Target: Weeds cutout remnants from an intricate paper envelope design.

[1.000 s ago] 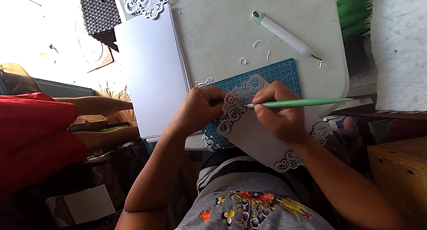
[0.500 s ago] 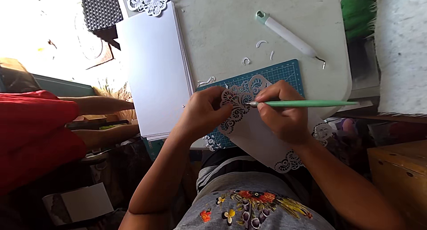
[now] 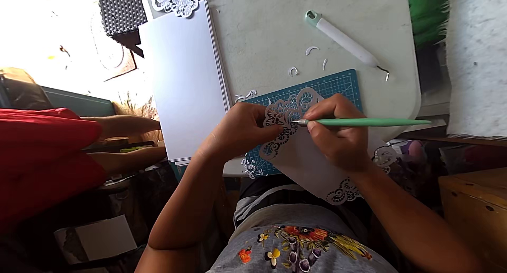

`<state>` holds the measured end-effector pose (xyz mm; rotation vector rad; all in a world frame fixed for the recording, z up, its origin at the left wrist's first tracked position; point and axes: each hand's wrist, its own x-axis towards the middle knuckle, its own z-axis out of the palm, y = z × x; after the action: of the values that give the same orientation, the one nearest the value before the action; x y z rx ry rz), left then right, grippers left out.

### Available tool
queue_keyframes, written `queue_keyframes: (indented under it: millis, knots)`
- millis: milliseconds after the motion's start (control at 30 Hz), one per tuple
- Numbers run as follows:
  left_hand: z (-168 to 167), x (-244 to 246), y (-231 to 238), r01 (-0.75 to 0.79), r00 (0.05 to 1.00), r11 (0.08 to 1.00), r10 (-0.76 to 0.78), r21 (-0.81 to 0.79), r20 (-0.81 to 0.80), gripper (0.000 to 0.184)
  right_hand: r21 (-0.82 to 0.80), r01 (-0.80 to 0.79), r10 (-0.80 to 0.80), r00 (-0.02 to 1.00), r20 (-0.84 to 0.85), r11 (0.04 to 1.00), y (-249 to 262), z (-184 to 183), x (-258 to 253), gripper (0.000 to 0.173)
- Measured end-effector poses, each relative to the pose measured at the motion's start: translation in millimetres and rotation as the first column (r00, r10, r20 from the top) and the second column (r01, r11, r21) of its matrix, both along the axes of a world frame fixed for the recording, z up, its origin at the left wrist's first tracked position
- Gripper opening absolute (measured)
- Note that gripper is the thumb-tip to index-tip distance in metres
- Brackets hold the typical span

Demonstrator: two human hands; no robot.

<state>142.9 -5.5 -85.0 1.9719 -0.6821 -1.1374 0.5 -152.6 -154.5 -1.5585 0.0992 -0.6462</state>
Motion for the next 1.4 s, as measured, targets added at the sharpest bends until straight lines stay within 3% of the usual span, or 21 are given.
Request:
queue_keyframes:
  millis: [233, 500, 700, 967, 1400]
  knots:
    - [-3.2, 0.9, -3.0, 0.09, 0.983, 0.992, -0.103, 0.093, 0.15, 0.001, 0.016, 0.003, -0.003, 1.0, 0.004, 1.0, 0.7, 0.9, 0.3, 0.009]
    - [-1.7, -1.5, -3.7, 0.088, 0.98, 0.99, -0.106, 0.11, 0.17, 0.004, 0.009, 0.0, 0.0, 1.0, 0.009, 1.0, 0.6, 0.8, 0.1, 0.008]
    - [-6.8, -4.0, -0.2, 0.01, 0.992, 1.0, -0.012, 0.013, 0.125, 0.003, -0.074, -0.004, 0.0, 0.999, -0.052, 0.997, 1.6, 6.0, -1.4, 0.011]
    - [-17.5, -7.4, 3.3, -0.152, 0.977, 0.985, 0.163, -0.084, 0.136, 0.006, -0.169, 0.015, -0.012, 1.0, 0.015, 0.986, 4.2, -1.2, 3.9, 0.009]
    - [-20.6, -8.4, 3.1, -0.21, 0.97, 0.97, 0.222, -0.121, 0.096, 0.004, -0.203, 0.001, -0.007, 0.999, -0.033, 0.979, 4.3, 3.7, 3.4, 0.009]
